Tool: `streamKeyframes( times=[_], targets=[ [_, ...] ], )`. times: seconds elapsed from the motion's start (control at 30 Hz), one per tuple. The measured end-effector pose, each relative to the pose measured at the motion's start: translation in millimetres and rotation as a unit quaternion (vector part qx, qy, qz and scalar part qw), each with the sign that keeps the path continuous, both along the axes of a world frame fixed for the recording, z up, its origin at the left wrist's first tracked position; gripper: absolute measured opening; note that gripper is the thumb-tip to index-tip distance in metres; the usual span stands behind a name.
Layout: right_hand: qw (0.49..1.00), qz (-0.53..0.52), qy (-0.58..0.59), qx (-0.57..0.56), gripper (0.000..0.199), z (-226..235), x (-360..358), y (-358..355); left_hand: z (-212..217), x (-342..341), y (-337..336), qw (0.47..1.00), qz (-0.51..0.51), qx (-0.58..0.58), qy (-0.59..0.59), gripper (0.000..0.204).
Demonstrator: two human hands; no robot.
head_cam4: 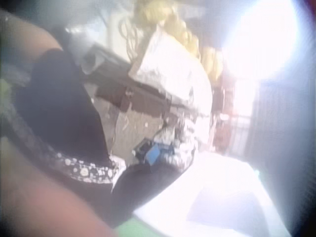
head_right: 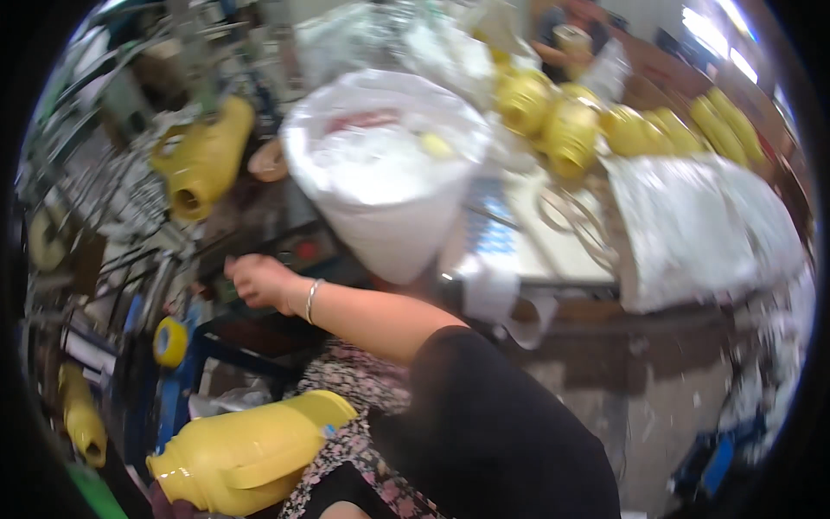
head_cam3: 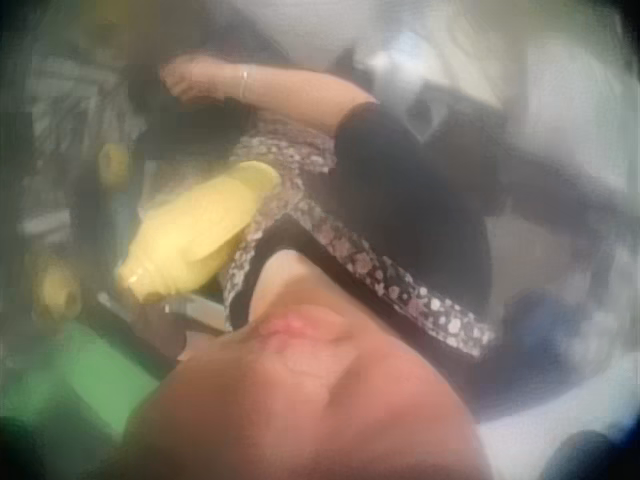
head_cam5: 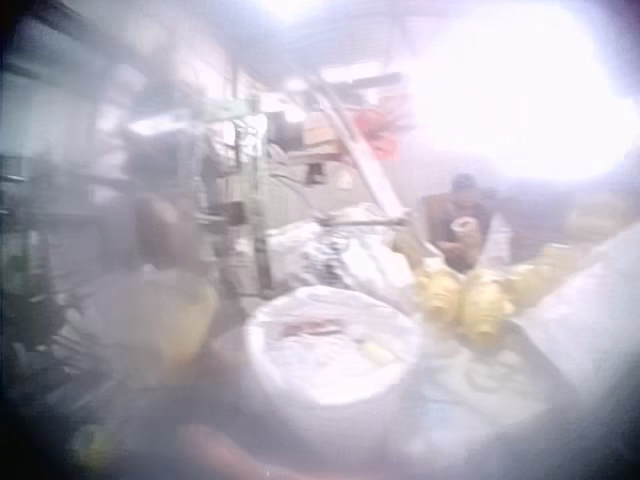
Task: The person assembles yellow thermal bottles by inserting white rings into the openings, attaching white handles, and placing the assembled units onto a machinery rack.
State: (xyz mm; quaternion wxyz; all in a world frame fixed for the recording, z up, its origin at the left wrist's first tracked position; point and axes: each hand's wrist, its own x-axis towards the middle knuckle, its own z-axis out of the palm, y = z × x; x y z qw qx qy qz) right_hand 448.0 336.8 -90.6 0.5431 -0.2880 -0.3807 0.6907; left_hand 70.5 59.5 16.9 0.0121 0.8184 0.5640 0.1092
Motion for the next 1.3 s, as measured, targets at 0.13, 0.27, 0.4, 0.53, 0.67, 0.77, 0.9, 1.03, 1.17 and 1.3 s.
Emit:
streamKeyframes(
  times=[0.13,0.27,0.4,0.53,0.67,0.77,0.9,1.03,1.17,1.3],
  targets=[
    [0.874,-0.233,-0.420,0.073,0.028,-36,113,-112,9,-8,14,0.978,-0.084,0.044,0.188,0.056],
    [0.513,-0.594,-0.608,0.124,0.031,-87,317,-176,-46,-86,45,0.923,0.006,0.217,0.318,0.047],
    [0.342,-0.500,-0.785,-0.129,0.045,-81,442,-247,56,54,37,0.918,-0.197,0.103,0.327,0.045],
    [0.384,-0.379,-0.830,-0.141,0.029,-90,456,-242,17,140,46,0.960,-0.166,0.015,-0.223,0.021],
    [0.587,-0.519,-0.620,0.025,0.026,-37,392,-213,49,147,57,0.952,-0.200,-0.017,-0.233,0.027],
    [0.751,-0.516,-0.392,0.127,0.019,19,331,-206,45,174,67,0.936,-0.330,0.031,-0.117,0.034],
    [0.863,-0.361,-0.233,0.264,0.015,71,206,-203,34,188,88,0.929,-0.353,0.002,-0.107,0.037],
    [0.971,-0.072,-0.012,0.228,0.032,109,90,-161,43,216,113,0.910,-0.284,0.212,-0.214,0.049],
    [0.974,0.073,0.163,0.140,0.028,132,20,-146,23,211,143,0.841,-0.173,0.165,-0.485,0.043],
    [0.864,-0.303,-0.120,0.383,0.046,62,8,-83,9,177,162,0.726,-0.047,-0.073,-0.682,0.033]
  ],
)
